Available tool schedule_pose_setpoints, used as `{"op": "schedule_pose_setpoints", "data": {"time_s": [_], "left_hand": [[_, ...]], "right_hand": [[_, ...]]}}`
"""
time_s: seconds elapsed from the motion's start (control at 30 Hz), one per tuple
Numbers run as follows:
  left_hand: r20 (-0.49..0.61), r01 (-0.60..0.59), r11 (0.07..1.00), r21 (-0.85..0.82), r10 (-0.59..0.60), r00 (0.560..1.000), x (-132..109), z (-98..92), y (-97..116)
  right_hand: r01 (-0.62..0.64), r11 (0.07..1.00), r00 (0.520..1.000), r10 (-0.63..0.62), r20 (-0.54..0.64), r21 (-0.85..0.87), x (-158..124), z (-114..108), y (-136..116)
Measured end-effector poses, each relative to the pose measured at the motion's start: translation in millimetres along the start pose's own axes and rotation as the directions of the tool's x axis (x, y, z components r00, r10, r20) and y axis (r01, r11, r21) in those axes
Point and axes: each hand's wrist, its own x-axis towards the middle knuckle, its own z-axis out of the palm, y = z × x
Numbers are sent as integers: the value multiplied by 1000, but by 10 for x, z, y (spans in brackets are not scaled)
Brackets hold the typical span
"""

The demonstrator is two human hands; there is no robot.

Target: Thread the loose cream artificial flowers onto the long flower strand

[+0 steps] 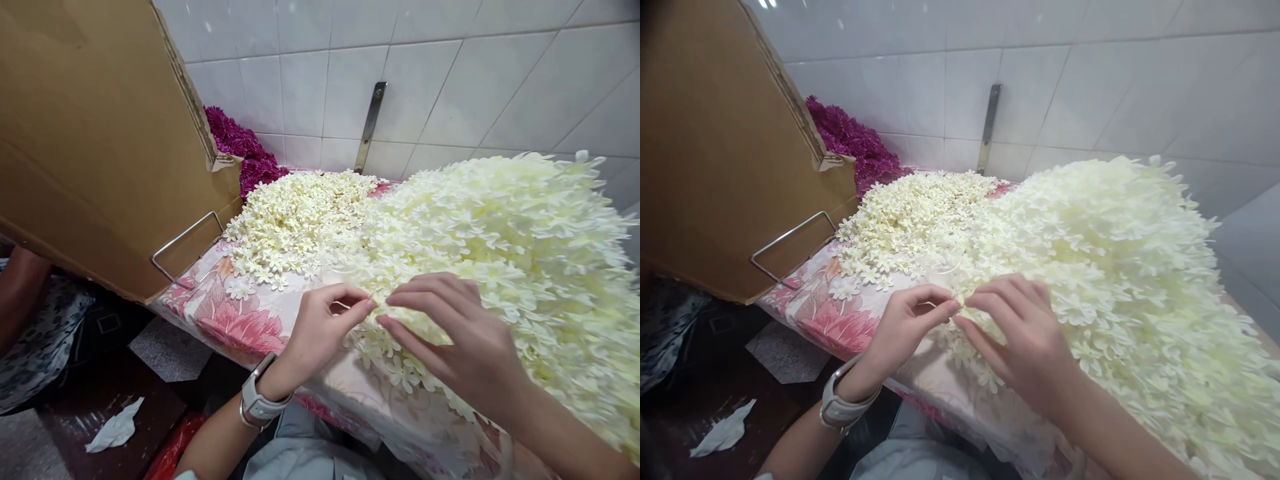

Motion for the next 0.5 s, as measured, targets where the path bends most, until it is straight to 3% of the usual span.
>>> {"op": "schedule_pose_setpoints", "data": {"time_s": [0.07, 0.17, 0.33, 0.5], "left_hand": [[22, 142, 977, -160, -140, 990, -28, -3, -12], [34, 243, 932, -268, -243, 969, -52, 7, -55], [53, 341, 876, -341, -345, 937, -88, 7, -152], [40, 354, 866, -353, -364, 931, -133, -3, -171]], "right_hand": [[-8, 999, 998, 6, 55, 38, -28, 47, 10], [-37, 993, 994, 26, 102, 112, -65, 93, 27], [-127, 955, 980, 79, 185, 266, -92, 100, 65], [-185, 950, 974, 144, 175, 252, -72, 39, 83]]}}
